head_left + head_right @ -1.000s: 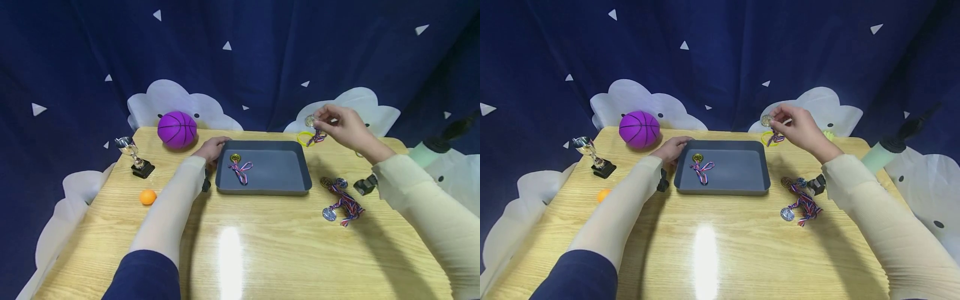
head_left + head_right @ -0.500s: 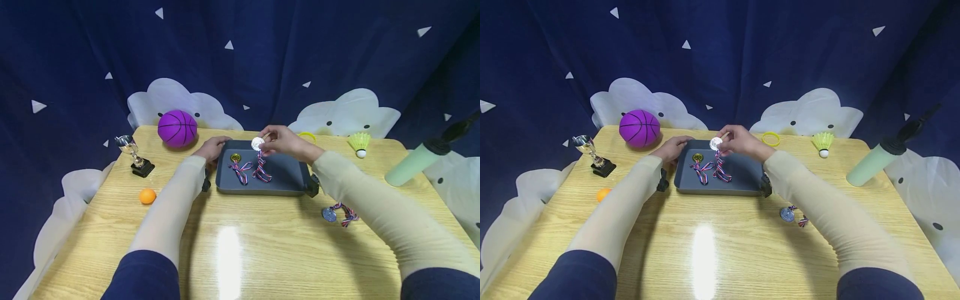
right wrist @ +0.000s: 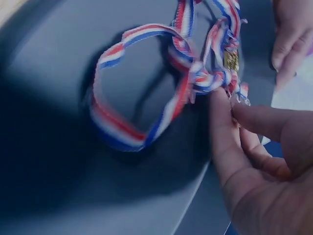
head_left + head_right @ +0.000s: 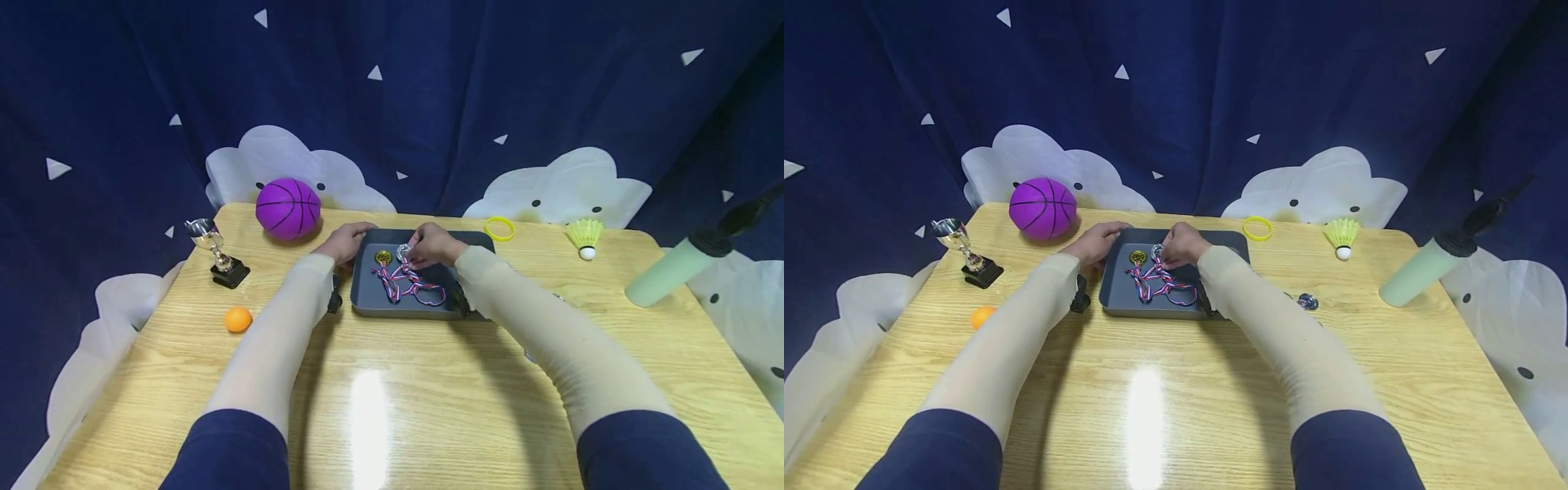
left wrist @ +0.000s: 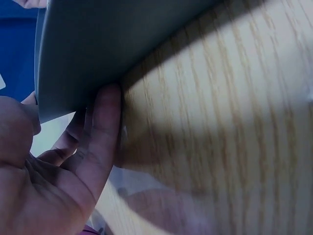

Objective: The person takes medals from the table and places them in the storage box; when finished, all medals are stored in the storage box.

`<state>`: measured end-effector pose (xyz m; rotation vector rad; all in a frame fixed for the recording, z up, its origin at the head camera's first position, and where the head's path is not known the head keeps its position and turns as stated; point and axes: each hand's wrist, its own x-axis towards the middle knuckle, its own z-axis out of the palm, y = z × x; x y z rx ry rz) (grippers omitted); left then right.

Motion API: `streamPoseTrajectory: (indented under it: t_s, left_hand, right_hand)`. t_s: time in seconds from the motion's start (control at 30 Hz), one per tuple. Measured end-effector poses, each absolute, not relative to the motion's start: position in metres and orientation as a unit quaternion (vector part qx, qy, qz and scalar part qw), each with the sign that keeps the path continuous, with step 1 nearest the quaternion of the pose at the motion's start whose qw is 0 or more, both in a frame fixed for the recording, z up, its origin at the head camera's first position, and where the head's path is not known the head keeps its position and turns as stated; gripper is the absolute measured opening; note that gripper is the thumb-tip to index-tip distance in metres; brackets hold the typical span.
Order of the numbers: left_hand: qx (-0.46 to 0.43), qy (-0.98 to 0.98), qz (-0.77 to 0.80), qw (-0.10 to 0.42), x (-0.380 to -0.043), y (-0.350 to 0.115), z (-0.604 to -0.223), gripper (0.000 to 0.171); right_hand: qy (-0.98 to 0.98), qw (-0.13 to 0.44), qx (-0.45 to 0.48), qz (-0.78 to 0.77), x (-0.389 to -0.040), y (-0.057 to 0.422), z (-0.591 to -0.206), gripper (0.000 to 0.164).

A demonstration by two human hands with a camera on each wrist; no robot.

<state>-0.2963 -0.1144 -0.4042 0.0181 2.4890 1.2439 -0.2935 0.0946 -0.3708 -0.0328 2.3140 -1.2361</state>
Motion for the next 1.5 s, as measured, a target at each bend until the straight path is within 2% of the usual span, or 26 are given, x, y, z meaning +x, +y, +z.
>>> streamPoseTrajectory:
  t_s: [0.23,0.3,0.43,0.6,0.73,0.93,1.1,1.3,1.5]
  left_hand:
    - [0.017,0.883,0.436,0.175,-0.297,-0.111,-0.401,0.044]
    - [0.021,0.882,0.437,0.175,-0.298,-0.110,-0.401,0.044]
    - [0.026,0.883,0.436,0.172,-0.299,-0.109,-0.399,0.045]
    - [0.029,0.886,0.432,0.169,-0.299,-0.109,-0.400,0.044]
    - [0.029,0.882,0.436,0.174,-0.300,-0.109,-0.403,0.045]
    - [0.030,0.882,0.437,0.172,-0.300,-0.109,-0.406,0.045]
    - [0.027,0.879,0.444,0.169,-0.298,-0.110,-0.406,0.045]
    - [0.044,0.886,0.436,0.154,-0.295,-0.113,-0.405,0.045]
    - [0.053,0.892,0.424,0.143,-0.297,-0.115,-0.407,0.045]
  right_hand:
    - [0.918,0.222,-0.042,-0.327,-0.296,0.091,-0.377,0.025]
    - [0.931,0.220,-0.044,-0.289,-0.299,0.090,-0.379,0.022]
    - [0.948,0.212,-0.049,-0.231,-0.302,0.087,-0.380,0.005]
    - [0.953,0.213,-0.070,-0.204,-0.301,0.088,-0.374,0.010]
    - [0.945,0.209,-0.100,-0.233,-0.298,0.101,-0.356,0.013]
    - [0.937,0.195,-0.152,-0.248,-0.297,0.147,-0.315,0.011]
    - [0.929,0.202,-0.197,-0.240,-0.285,0.206,-0.302,0.012]
    - [0.926,0.251,-0.188,-0.209,-0.264,0.276,-0.324,0.017]
    - [0.929,0.279,-0.164,-0.182,-0.243,0.312,-0.356,0.029]
